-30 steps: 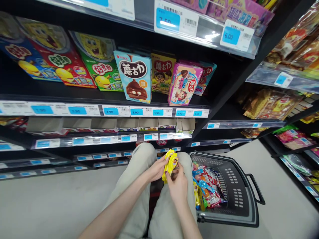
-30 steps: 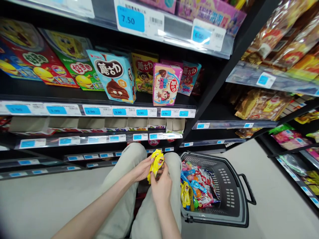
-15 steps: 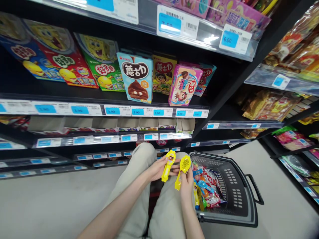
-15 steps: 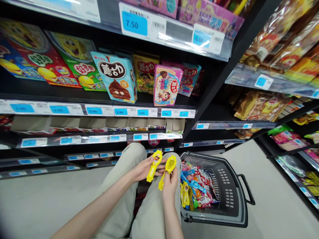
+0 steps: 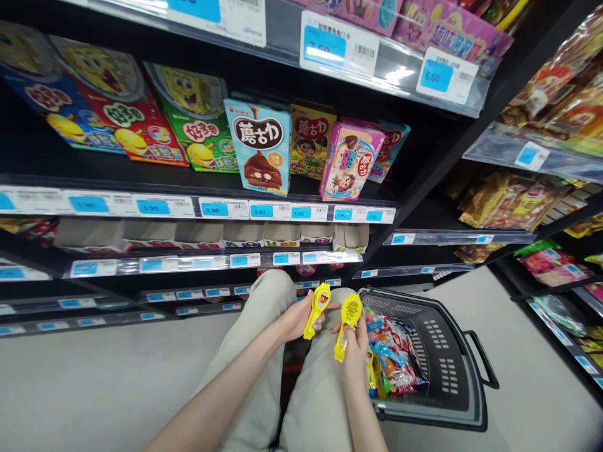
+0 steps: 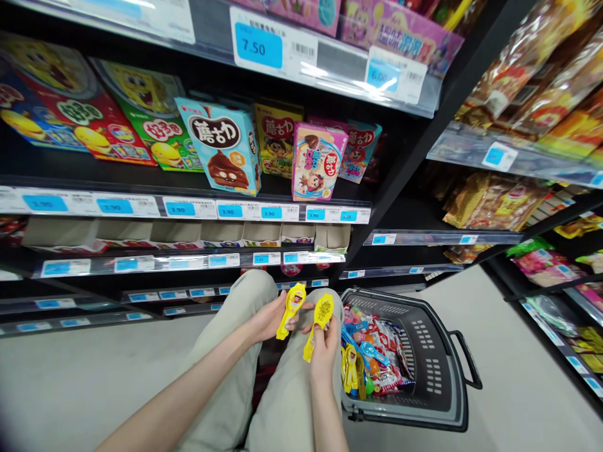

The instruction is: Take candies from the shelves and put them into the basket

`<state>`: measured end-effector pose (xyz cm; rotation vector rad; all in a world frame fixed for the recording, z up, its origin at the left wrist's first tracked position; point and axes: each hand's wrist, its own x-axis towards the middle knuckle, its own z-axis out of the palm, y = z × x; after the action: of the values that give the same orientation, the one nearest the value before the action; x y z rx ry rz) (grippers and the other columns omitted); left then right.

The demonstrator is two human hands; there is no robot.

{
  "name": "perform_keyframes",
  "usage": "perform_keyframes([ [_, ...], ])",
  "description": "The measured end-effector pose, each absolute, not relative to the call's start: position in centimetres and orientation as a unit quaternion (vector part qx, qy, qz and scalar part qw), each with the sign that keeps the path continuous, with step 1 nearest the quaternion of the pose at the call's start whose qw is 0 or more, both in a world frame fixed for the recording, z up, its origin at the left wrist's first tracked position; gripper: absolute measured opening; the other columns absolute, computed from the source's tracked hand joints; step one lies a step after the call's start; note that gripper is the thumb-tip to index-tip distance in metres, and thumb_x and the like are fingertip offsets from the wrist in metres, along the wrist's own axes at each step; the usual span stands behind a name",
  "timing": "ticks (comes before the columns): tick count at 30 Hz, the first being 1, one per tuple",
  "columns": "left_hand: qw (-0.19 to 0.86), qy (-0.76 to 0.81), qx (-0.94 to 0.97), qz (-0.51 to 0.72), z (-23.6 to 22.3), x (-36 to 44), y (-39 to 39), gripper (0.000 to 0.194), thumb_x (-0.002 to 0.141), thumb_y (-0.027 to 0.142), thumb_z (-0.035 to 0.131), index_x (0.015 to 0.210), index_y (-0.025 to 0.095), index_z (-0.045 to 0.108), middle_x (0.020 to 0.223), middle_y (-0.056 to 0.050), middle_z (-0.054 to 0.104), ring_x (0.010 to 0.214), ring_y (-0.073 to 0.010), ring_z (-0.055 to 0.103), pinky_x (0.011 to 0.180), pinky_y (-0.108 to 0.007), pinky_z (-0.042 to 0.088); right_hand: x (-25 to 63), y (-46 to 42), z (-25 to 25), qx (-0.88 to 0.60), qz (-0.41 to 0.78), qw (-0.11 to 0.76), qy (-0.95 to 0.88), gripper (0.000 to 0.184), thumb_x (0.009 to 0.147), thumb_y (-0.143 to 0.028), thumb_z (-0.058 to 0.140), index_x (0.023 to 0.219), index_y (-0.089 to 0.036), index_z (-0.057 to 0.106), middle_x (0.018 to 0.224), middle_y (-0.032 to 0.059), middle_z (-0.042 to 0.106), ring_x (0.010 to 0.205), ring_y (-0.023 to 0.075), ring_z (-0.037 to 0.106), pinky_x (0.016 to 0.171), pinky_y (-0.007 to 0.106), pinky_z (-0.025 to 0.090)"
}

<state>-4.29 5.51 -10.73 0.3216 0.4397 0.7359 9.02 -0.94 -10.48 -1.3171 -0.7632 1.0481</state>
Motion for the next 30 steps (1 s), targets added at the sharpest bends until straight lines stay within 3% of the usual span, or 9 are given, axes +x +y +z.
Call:
perform_keyframes([
  [6, 0.891, 0.198, 0.183, 0.365, -10.5, -4.5, 5.5, 0.035, 0.077, 0.028, 0.064, 0.109, 0.016, 0.056, 0.094, -0.01, 0.062, 0.067, -0.0127, 0.054, 0.06, -0.025, 0.041, 9.1, -0.9, -9.9, -0.588, 0.438, 0.586, -0.346, 0.027, 0.075, -0.031, 0.052, 0.099, -0.018, 0.048, 0.062, -0.0019, 0.06, 0.059, 0.018, 0.056, 0.054, 0.027, 0.036],
  [10, 0.862, 0.251, 0.25, 0.363, -10.4, -4.4, 5.3, 0.042, 0.065, 0.021, 0.075, 0.102, 0.013, 0.059, 0.076, -0.003, 0.059, 0.061, -0.0101, 0.053, 0.059, -0.024, 0.042, 9.1, -0.9, -9.6, -0.603, 0.419, 0.576, -0.359, 0.023, 0.075, -0.03, 0.052, 0.093, -0.017, 0.05, 0.066, -0.0005, 0.062, 0.058, 0.0174, 0.056, 0.055, 0.028, 0.038],
  [14, 0.831, 0.326, 0.266, 0.362, -10.3, -4.3, 5.3, 0.036, 0.062, 0.027, 0.075, 0.089, 0.015, 0.054, 0.075, 0.0, 0.056, 0.053, -0.0095, 0.054, 0.049, -0.024, 0.044, 8.9, -1.0, -9.7, -0.605, 0.422, 0.568, -0.364, 0.028, 0.076, -0.029, 0.05, 0.1, -0.017, 0.048, 0.065, -0.0003, 0.062, 0.057, 0.0175, 0.056, 0.058, 0.029, 0.041],
  [20, 0.794, 0.356, 0.321, 0.375, -10.8, -3.7, 5.3, 0.04, 0.067, 0.034, 0.07, 0.093, 0.019, 0.043, 0.083, -0.002, 0.061, 0.049, -0.0086, 0.053, 0.041, -0.02, 0.041, 8.7, -1.2, -10.0, -0.611, 0.407, 0.554, -0.393, 0.045, 0.079, -0.03, 0.052, 0.119, -0.013, 0.04, 0.065, -0.0006, 0.061, 0.06, 0.0186, 0.058, 0.061, 0.03, 0.043],
  [30, 0.79, 0.359, 0.328, 0.373, -11.0, -3.5, 5.4, 0.041, 0.069, 0.044, 0.066, 0.093, 0.013, 0.054, 0.087, -0.009, 0.065, 0.048, -0.0104, 0.055, 0.04, -0.022, 0.043, 8.9, -1.3, -10.0, -0.612, 0.404, 0.53, -0.425, 0.044, 0.082, -0.032, 0.052, 0.12, -0.014, 0.04, 0.075, 0.0026, 0.063, 0.068, 0.0188, 0.059, 0.063, 0.03, 0.043],
])
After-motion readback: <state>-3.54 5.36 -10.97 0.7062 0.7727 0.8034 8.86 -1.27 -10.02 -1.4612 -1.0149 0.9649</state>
